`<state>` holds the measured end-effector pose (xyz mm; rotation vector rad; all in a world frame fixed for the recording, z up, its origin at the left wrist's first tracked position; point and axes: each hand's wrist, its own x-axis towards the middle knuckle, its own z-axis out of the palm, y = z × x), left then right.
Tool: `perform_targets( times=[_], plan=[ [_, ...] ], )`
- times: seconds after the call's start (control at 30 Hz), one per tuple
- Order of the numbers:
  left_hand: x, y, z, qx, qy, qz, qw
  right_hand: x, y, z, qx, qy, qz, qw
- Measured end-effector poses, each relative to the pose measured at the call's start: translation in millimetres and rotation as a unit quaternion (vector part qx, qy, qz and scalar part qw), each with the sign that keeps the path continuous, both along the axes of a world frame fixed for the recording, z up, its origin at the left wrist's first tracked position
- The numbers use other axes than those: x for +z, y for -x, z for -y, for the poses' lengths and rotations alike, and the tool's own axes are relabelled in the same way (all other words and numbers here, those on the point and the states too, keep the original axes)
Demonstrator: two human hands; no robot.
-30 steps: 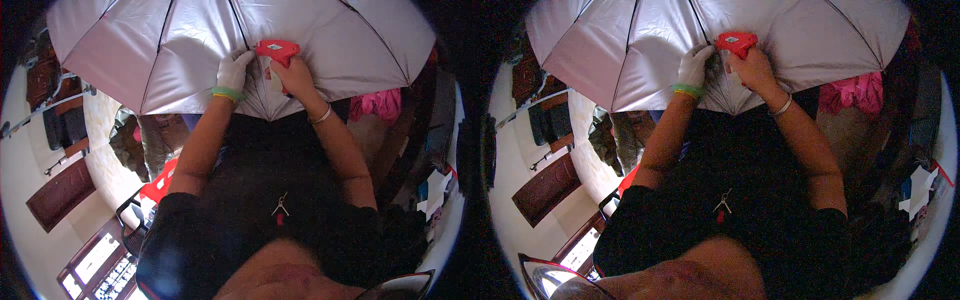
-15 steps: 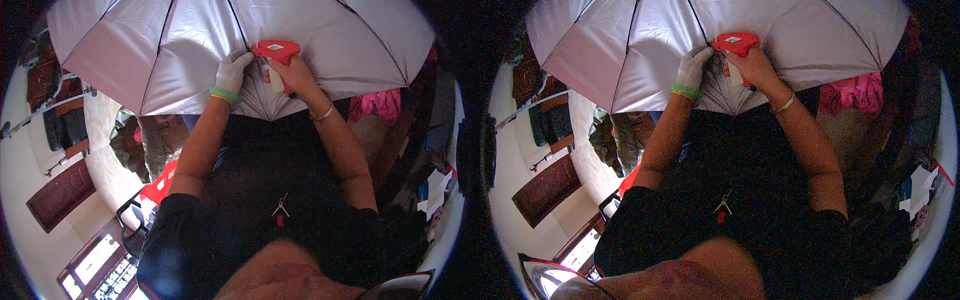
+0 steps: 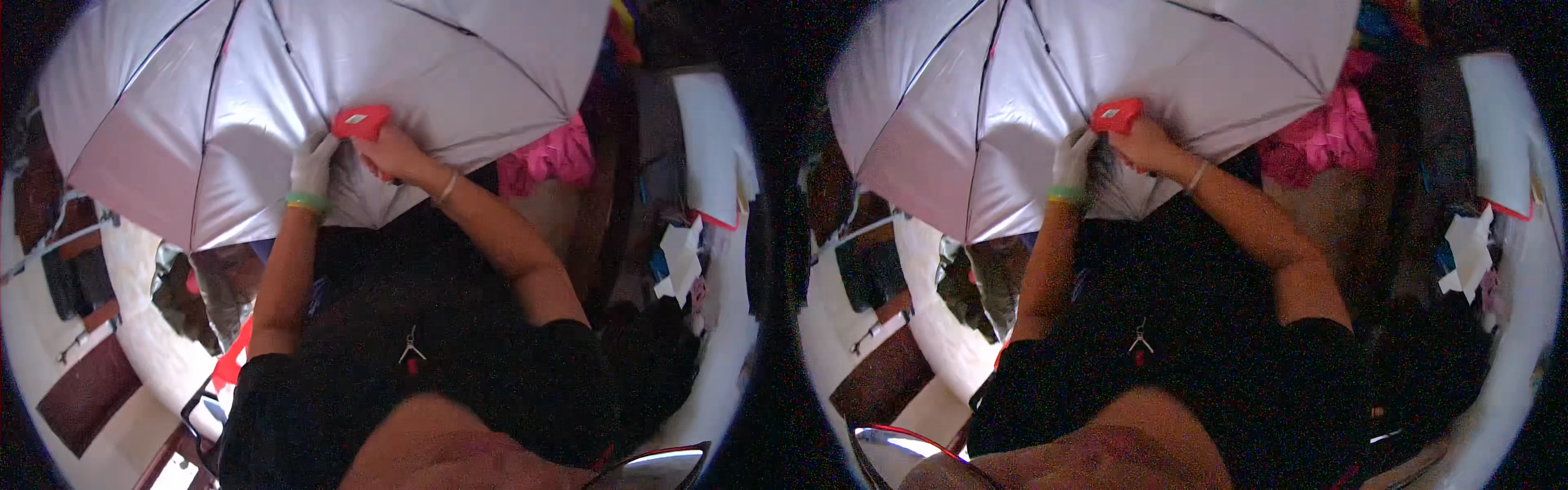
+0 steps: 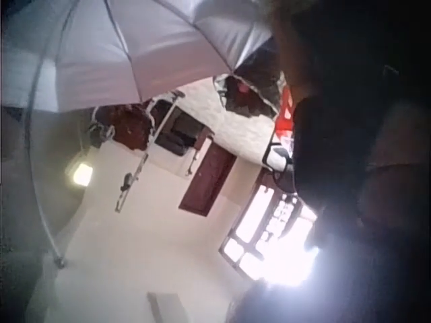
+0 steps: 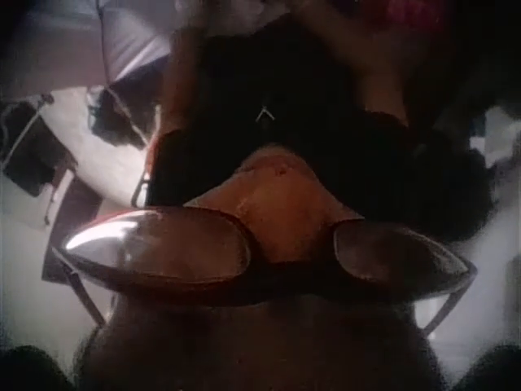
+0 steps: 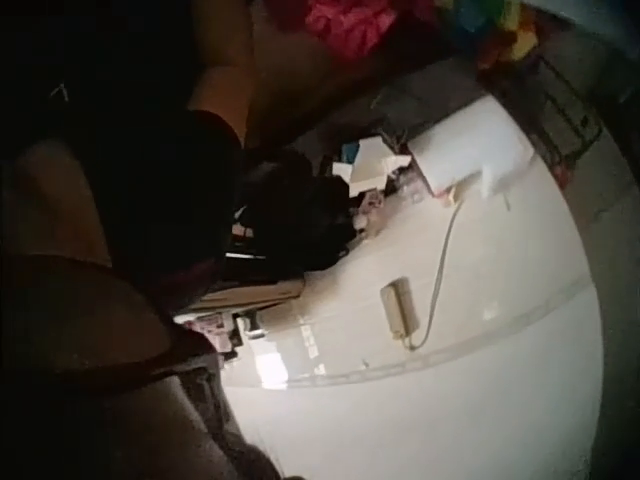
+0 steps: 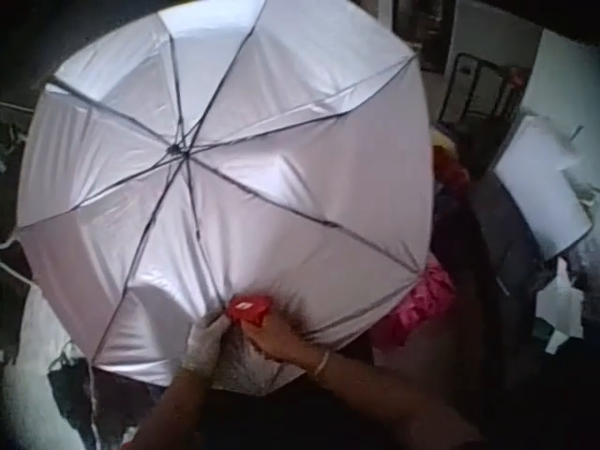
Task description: Assembling or repairing an umbrella using a handheld tagging tool.
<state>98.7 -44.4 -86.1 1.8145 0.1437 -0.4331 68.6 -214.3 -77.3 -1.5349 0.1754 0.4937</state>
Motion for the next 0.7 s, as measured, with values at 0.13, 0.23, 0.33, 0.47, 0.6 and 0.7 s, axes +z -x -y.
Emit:
perform_targets(
  times=[0.13, 0.23, 0.33, 0.47, 0.6, 0.7],
  plan=[
    [27, -9, 11, -0.083, -0.308, 0.138, 0.937, -2, -2, 16, -0.004, -0.085, -0.024, 0.996],
    [40, -29, 12, 0.08, -0.331, 0.222, 0.913, 64, 19, 43, -0.089, -0.293, -0.018, 0.952],
    [30, -53, 22, -0.041, -0.595, 0.182, 0.782, 106, 19, 68, -0.108, -0.188, 0.108, 0.97],
    [39, -78, 9, 0.016, -0.49, 0.377, 0.786, 134, 10, 109, -0.225, -0.102, 0.174, 0.953],
    [76, -131, -72, -0.008, -0.685, 0.481, 0.547, 125, -7, 113, -0.254, -0.092, 0.179, 0.946],
    [101, -143, -96, -0.09, -0.705, 0.309, 0.633, 92, -18, 105, -0.198, -0.111, 0.139, 0.964]
  ],
)
